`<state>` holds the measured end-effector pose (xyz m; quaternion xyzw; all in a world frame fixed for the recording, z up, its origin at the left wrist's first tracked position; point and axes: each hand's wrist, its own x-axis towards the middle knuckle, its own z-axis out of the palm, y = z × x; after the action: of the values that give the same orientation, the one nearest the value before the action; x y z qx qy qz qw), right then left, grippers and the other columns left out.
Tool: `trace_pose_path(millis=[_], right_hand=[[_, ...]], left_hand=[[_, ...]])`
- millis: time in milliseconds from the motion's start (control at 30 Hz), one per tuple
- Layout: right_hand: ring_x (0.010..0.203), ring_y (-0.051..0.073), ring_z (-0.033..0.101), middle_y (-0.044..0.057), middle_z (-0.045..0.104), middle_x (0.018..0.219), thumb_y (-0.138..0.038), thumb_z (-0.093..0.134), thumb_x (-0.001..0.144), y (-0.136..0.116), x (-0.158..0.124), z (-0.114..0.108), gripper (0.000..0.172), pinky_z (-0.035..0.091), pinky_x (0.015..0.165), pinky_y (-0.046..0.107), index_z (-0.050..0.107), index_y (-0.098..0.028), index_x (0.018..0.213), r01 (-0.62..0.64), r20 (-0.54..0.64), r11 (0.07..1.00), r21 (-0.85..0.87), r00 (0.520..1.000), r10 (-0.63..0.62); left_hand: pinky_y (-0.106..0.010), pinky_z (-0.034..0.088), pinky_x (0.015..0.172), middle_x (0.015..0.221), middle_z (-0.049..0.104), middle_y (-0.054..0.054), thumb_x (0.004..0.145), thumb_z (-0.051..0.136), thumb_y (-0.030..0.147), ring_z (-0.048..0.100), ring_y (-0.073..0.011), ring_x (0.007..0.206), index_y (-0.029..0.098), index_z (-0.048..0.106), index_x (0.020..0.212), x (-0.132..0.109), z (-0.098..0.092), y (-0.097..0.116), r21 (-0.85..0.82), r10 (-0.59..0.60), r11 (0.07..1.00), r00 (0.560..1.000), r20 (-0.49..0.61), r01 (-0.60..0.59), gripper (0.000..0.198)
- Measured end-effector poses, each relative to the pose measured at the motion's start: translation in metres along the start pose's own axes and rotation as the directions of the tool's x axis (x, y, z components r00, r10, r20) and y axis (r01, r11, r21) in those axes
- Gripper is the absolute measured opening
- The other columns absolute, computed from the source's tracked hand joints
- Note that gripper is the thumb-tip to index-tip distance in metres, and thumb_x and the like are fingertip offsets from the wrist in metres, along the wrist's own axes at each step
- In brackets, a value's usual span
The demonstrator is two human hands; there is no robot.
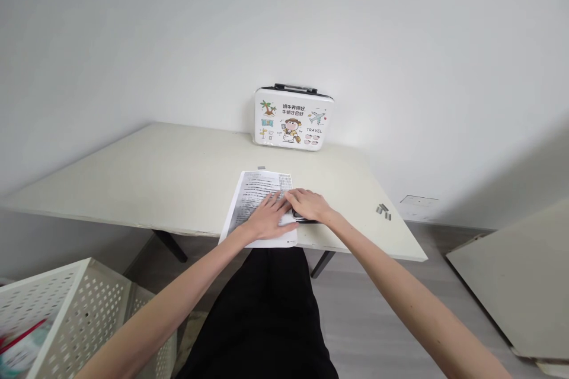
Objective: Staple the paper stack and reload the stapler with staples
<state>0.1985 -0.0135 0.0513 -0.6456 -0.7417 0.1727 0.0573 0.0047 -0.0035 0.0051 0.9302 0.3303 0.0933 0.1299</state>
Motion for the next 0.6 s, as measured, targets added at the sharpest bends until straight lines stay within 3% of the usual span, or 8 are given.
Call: trace_pose_path(millis=[600], right_hand=[[0.145,0.027,0.047,0.003,0.052,0.159,-0.064,0.013,0.106,-0.0008,0.0000,-0.0019,0.066,0.034,0.119,0.044,0.053,-0.030,0.147,0.002,0.023,1.000,-0.017,1.000,-0.002]], left_hand=[[-0.053,0.003,0.131,0.175,0.017,-0.005,0.097,0.034,0.080,0.005,-0.0351,0.162,0.025,0.022,0.167,0.0030,0.0041,-0.0075,-0.018,0.050,0.999,0.998,-0.037,-0.051,0.090]])
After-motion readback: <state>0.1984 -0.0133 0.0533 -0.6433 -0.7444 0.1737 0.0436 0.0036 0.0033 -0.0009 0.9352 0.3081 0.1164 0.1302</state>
